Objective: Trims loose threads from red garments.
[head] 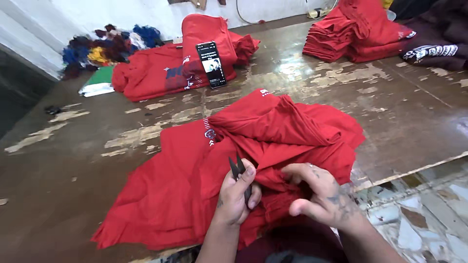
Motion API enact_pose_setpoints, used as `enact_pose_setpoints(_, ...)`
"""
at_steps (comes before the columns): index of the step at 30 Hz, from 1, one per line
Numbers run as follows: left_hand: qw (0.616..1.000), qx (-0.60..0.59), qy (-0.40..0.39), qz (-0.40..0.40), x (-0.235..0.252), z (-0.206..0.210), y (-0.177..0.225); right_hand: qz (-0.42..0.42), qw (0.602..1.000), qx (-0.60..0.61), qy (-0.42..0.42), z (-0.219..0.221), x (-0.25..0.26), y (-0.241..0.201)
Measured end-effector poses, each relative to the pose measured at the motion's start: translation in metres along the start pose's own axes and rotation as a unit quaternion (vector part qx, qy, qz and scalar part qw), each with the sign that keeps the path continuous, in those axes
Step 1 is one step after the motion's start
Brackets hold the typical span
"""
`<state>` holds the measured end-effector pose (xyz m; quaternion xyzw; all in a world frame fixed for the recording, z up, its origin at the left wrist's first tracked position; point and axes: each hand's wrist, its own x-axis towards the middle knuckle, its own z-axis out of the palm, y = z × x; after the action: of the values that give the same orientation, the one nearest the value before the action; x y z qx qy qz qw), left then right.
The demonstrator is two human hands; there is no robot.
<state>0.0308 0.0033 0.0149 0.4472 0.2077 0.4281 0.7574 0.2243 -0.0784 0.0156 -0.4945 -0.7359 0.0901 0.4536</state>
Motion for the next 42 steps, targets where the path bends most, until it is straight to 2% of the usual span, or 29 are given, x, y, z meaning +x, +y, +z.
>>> enact_pose_setpoints(2,1.0,0.004,-0.006,0.001,-0.001,-0.001,0.0,-0.013,0.996,-0.085,0.022,0.015,0.007,-0.002)
enact_pose_setpoints(4,1.0,0.001,-0.015,0.002,-0.001,-0.002,0.0,-0.059,0.992,-0.113,0.02,0.018,0.006,0.003)
enact_pose_setpoints(9,0.999,-0.008,-0.031,-0.009,-0.003,-0.003,0.0,-0.109,0.993,0.039,-0.021,-0.009,-0.01,0.016)
enact_pose_setpoints(12,1.0,0.0,-0.024,-0.007,-0.003,-0.001,0.001,-0.086,0.994,0.061,-0.029,-0.01,-0.011,0.015)
enact_pose_setpoints(15,1.0,0.003,-0.016,0.001,-0.001,-0.002,-0.002,-0.039,0.999,0.005,0.0,0.0,-0.003,0.003)
enact_pose_setpoints(18,0.999,0.019,-0.021,0.014,-0.001,-0.002,-0.004,-0.078,0.994,-0.042,0.067,0.022,0.005,-0.002)
enact_pose_setpoints(20,0.999,0.027,-0.033,0.023,-0.001,-0.003,-0.005,-0.109,0.989,0.033,0.092,0.021,0.002,0.005)
enact_pose_setpoints(23,0.999,0.015,-0.032,0.02,-0.001,-0.005,-0.004,-0.121,0.976,0.167,0.075,0.005,-0.011,0.019)
enact_pose_setpoints(25,1.0,0.002,-0.024,0.014,0.0,-0.005,-0.004,-0.11,0.976,0.188,0.028,-0.009,-0.02,0.024)
enact_pose_setpoints(27,1.0,-0.006,-0.022,0.007,0.0,-0.004,-0.004,-0.085,0.979,0.187,-0.003,-0.019,-0.023,0.023)
enact_pose_setpoints(31,1.0,-0.008,-0.016,-0.001,0.0,-0.002,-0.004,-0.012,0.993,0.121,0.004,-0.016,-0.006,0.006)
enact_pose_setpoints(35,1.0,-0.003,-0.013,0.002,-0.001,-0.002,-0.003,-0.063,0.997,0.006,0.035,0.012,0.015,-0.001)
enact_pose_setpoints(37,1.0,-0.007,-0.007,0.004,-0.001,-0.002,-0.003,-0.096,0.992,0.06,0.046,0.014,0.015,0.006)
enact_pose_setpoints(40,1.0,-0.018,-0.007,0.006,-0.001,-0.003,-0.003,-0.068,0.982,0.17,0.04,-0.004,0.004,0.014)
enact_pose_setpoints(42,1.0,-0.018,-0.007,0.003,-0.001,-0.003,-0.004,-0.042,0.986,0.16,0.035,-0.011,-0.001,0.012)
